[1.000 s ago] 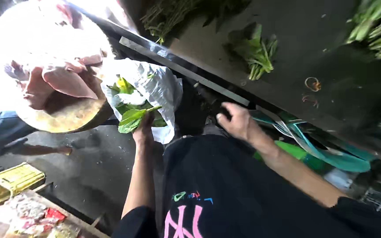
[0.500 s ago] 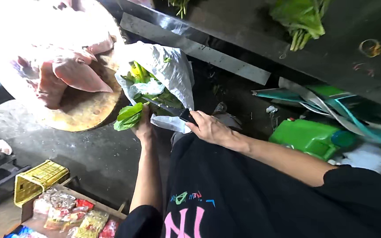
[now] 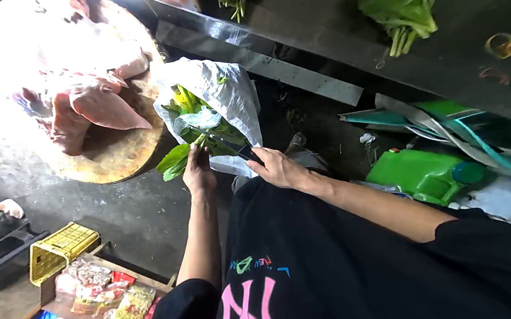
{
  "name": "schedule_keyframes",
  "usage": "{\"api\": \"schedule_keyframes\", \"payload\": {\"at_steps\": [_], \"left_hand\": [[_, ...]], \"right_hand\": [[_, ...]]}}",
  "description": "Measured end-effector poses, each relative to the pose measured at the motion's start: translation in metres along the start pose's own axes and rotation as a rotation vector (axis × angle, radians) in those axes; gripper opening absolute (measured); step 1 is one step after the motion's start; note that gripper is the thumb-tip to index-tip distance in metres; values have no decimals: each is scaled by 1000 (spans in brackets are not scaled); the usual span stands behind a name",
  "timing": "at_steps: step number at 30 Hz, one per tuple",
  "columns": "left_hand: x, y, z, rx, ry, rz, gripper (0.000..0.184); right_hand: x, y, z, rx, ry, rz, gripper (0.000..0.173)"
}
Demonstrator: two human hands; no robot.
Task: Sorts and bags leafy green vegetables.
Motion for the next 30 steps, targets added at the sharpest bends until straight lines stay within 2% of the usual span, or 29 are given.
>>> {"api": "schedule_keyframes", "payload": {"at_steps": [5, 6, 8, 10, 13, 15, 17, 18, 21, 23, 25, 29, 30], "left_hand": [[-5, 4, 0, -12, -21, -56, 25], [-6, 5, 2, -7, -32, -76, 25], [-9, 1, 9, 14, -48, -129, 15], [-9, -12, 14, 27, -48, -220, 12], [-8, -28, 25, 50, -2, -206, 13], [-10, -37, 27, 119, 142, -175, 18], [-8, -31, 10, 144, 329, -178, 25], [-6, -26, 0, 134, 367, -182, 26], [3, -9, -15, 55, 328, -146, 27], [7, 6, -30, -25, 391, -116, 37], [-4, 18, -53, 56, 435, -85, 37], [-29, 50, -112, 302, 341, -23, 13], [-36, 62, -132, 330, 359, 36, 15]], "right_hand": [[0, -4, -6, -27, 0, -38, 54], [1, -11, -6, 0, 27, -84, 52], [0, -37, -7, 149, 99, -287, 46], [-8, -70, -2, 245, 169, -437, 46], [-21, -76, 10, 269, 236, -437, 46], [-23, -60, 16, 268, 212, -363, 46], [-29, -54, 36, 220, 103, -290, 50], [-32, -57, 49, 188, 35, -236, 52], [-56, -72, 90, 155, -185, -184, 57], [-86, -88, 123, 153, -393, -282, 54], [-123, -119, 156, 114, -603, -399, 51], [-198, -197, 232, 0, -900, -669, 50], [-215, -215, 251, -30, -967, -710, 50]]}}
Point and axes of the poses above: each hand's wrist, its own x-axis towards the middle knuckle, its own z-axis out of the back of the hand, y = z × x, the point moved 3 cm from there along x, towards the middle knuckle, and after that the axes turned 7 degrees about z, right-handed, at the moved point
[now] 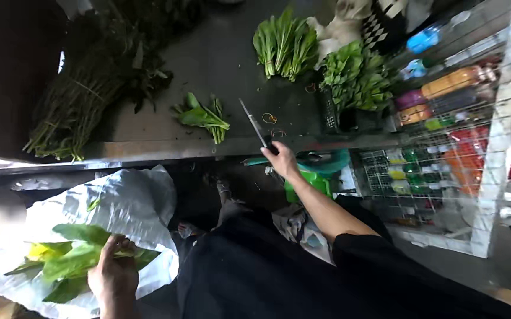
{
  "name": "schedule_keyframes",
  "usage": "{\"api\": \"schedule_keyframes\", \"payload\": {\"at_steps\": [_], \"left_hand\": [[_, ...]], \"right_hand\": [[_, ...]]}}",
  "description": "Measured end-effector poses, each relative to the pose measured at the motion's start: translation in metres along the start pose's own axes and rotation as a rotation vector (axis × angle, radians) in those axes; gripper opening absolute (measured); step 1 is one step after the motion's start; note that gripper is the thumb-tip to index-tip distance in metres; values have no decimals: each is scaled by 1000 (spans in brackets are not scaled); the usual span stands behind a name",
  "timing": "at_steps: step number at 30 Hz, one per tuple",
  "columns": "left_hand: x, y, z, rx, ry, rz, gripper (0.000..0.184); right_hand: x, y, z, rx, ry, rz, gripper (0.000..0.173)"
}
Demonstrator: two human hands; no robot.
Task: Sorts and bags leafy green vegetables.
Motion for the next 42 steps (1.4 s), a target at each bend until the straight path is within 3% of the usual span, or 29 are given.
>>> {"api": "schedule_keyframes", "payload": {"at_steps": [3, 5, 7, 9, 12, 17, 19, 22, 26, 29, 31, 36, 42], "left_hand": [[1, 21, -86, -43, 161, 216, 28], [1, 37, -148, -4, 181, 232, 26], [5, 53, -201, 207, 175, 132, 20], [12, 67, -255, 616, 201, -83, 20], [30, 76, -322, 1023, 162, -285, 53], [68, 98, -382, 1255, -48, -238, 114], [70, 101, -388, 1286, -74, -246, 112], [60, 96, -388, 1241, -20, -250, 94], [53, 86, -345, 695, 65, -73, 81], [73, 85, -309, 322, 172, 20, 42], [80, 87, -290, 242, 174, 116, 36], [78, 95, -260, 171, 137, 190, 35], [80, 96, -235, 210, 247, 211, 37]], "right_hand": [[54, -58, 40, -75, -83, -74, 54], [82, -86, 53, -101, -88, -84, 51], [94, -99, 52, -91, -60, -98, 50], [98, -105, 61, -72, -40, -149, 48], [105, -113, 71, -49, 39, -200, 54], [117, -127, 64, -64, 59, -153, 56], [121, -130, 65, -60, 76, -133, 57], [124, -135, 84, -6, 27, -92, 54], [124, -146, 101, 62, -140, 148, 37], [132, -138, 109, 108, -208, 304, 35], [136, -119, 110, 137, -199, 406, 36], [138, -56, 92, 193, -19, 573, 36], [128, 34, 7, 241, 446, 478, 37]]}}
Point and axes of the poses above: each hand's wrist, its own x-axis towards the middle knuckle, its own z-axis out of the back of the hand, y = z × x, the point moved 3 cm from there along x, towards the middle knuckle, and after that the axes turned 7 degrees about z, right-handed, at the moved point
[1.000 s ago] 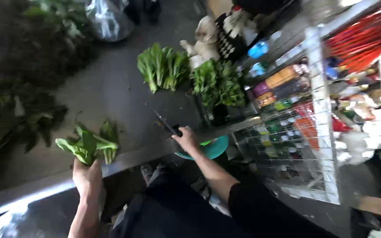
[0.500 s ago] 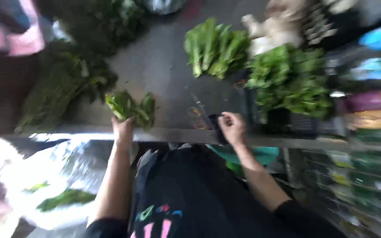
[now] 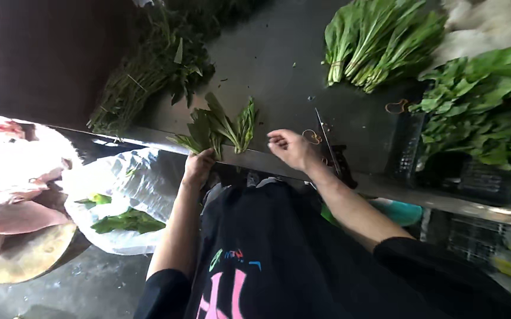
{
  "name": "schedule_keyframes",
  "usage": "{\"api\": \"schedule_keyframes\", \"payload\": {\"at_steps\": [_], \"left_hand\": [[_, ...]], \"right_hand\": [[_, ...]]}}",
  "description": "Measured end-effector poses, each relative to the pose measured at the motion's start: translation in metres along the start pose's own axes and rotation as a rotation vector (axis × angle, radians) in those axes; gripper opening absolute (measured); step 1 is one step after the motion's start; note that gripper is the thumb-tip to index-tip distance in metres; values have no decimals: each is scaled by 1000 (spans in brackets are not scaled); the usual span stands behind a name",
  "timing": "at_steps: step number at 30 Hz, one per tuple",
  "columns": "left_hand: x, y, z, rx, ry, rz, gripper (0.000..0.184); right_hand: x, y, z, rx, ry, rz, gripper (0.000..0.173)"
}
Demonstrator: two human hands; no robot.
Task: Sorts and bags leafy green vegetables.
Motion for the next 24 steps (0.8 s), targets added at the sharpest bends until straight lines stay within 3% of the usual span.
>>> {"api": "schedule_keyframes", "payload": {"at_steps": [5, 7, 11, 15, 24], "left_hand": [[1, -9, 2, 194, 94, 11, 41], [1, -12, 3, 187, 125, 42, 49], [2, -21, 16, 64, 220, 109, 52], [6, -28, 32, -92, 366, 191, 30], [8, -30, 53, -223, 566, 316, 22]], "right_hand": [[51, 24, -89, -126, 6, -14, 48], [61, 25, -108, -203, -53, -47, 42], [55, 59, -102, 55, -178, -227, 37], [39, 98, -103, 213, -366, -101, 32], [30, 121, -164, 464, -420, -246, 33]]}}
Point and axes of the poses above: each hand's wrist, its own x-axis towards the middle knuckle, its own z-axis out of the back of the hand, y = z × x, the point moved 3 cm from there along x, towards the middle knuckle, and after that the axes turned 7 degrees about z, right-handed, at the moved point
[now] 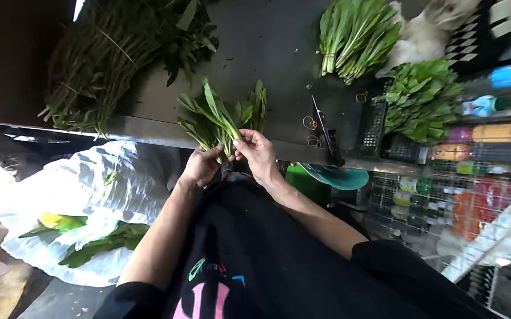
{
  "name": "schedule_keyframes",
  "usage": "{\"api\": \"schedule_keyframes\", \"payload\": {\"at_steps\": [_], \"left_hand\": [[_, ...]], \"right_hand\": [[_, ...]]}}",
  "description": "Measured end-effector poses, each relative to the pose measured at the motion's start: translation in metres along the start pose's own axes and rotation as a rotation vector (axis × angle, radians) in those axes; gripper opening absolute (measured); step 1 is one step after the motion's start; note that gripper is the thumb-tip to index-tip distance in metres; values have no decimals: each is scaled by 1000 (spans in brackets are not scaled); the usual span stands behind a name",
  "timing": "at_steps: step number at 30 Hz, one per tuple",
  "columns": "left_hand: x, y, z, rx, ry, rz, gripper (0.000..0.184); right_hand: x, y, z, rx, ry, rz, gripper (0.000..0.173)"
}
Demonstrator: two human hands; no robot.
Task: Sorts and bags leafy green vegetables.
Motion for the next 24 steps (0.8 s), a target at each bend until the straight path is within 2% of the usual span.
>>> {"api": "schedule_keyframes", "payload": {"at_steps": [3, 7, 11, 16, 21, 24], "left_hand": [[-1, -2, 4, -50, 52, 24, 26], [2, -6, 5, -44, 34, 44, 29], [8, -4, 6, -37, -54, 36, 24], [9, -4, 3, -19, -41, 0, 16], [11, 2, 1, 181, -50, -59, 23], [9, 4, -3, 378, -84, -131, 32]], "right_hand": [[-1, -4, -4, 19, -18, -34, 38], [3, -9, -5, -56, 26, -96, 35], [3, -10, -6, -199, 130, -114, 32], [10, -10, -2, -303, 174, -93, 25], [16, -2, 6, -427, 109, -9, 24], [20, 2, 9, -450, 121, -84, 26]]}}
Point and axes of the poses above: each hand's wrist, its own x-axis towards the middle knuckle, its own z-axis out of the back of the hand, y = z × x, the point moved 3 cm from there along x, towards the middle knuckle, and after that the axes turned 7 degrees about z, right-handed, at the moved point
